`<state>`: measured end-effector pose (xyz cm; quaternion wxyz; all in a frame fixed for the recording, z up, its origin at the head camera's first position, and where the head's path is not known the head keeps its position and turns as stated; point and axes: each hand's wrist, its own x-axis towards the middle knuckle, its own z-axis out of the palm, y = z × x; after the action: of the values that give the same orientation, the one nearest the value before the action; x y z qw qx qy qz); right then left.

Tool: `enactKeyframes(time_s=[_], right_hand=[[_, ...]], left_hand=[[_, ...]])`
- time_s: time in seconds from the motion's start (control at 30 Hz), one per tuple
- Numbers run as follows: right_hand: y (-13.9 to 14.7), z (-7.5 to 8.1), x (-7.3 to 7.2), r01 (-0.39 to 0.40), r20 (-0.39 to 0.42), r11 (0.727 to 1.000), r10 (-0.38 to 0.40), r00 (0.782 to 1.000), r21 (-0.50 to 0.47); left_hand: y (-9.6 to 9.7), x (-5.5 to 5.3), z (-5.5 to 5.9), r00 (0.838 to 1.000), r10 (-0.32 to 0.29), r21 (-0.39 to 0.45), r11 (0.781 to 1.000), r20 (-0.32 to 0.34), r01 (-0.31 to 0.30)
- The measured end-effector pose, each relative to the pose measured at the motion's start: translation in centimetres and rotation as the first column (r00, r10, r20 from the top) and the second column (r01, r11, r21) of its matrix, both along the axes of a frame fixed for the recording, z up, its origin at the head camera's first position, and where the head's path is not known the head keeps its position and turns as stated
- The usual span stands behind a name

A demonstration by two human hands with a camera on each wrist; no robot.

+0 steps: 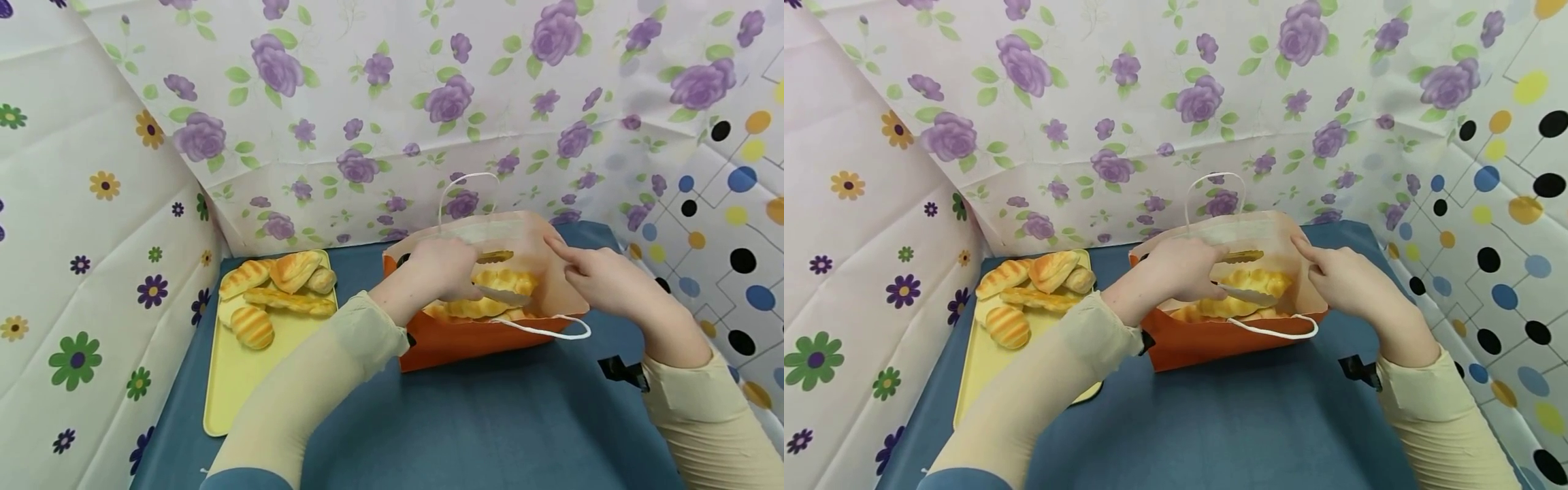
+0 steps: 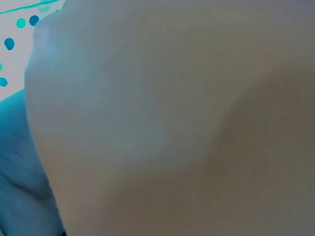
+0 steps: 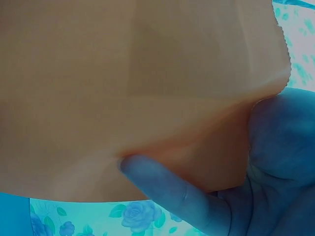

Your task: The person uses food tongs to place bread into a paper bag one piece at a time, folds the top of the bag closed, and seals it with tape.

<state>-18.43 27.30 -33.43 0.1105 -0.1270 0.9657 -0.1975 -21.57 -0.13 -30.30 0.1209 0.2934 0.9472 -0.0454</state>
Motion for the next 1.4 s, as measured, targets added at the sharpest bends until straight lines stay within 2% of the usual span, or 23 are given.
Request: enactKeyframes(time_s=[0.2,0.4,0.63,0.87,1.07,1.3,1.4], right_hand=[[-0.1,0.0,0.0,-0.001,-0.005,1.0,0.001,1.0,-0.003],[-0.1,0.0,0.0,0.009,-0.004,1.0,-0.009,1.0,-0.005],[0.0,0.0,0.0,0.009,0.0,1.0,-0.009,1.0,-0.004],[0.3,-0.2,0.0,0.011,0.001,1.0,-0.01,1.0,-0.016],[0.2,-0.1,0.1,0.013,-0.002,1.0,-0.013,1.0,-0.015],[0.2,-0.1,0.1,0.01,-0.001,1.0,-0.01,1.0,-0.015],[0.2,-0.1,0.1,0.012,0.0,1.0,-0.012,1.0,-0.015]], left_hand=[[-0.1,-0.1,0.1,1.0,0.0,0.016,1.0,0.013,0.0],[-1.1,0.2,1.0,1.0,-0.018,0.096,0.995,0.012,0.016],[-2.9,1.3,2.2,0.999,-0.014,0.223,0.975,0.035,0.006],[-4.8,1.9,2.3,0.999,0.011,0.314,0.949,0.037,-0.022],[-6.5,2.2,2.0,0.999,0.05,0.414,0.909,0.004,-0.047],[-8.2,2.9,1.9,0.992,0.113,0.561,0.826,-0.061,-0.06],[-8.6,3.1,1.8,0.987,0.135,0.598,0.799,-0.083,-0.059]])
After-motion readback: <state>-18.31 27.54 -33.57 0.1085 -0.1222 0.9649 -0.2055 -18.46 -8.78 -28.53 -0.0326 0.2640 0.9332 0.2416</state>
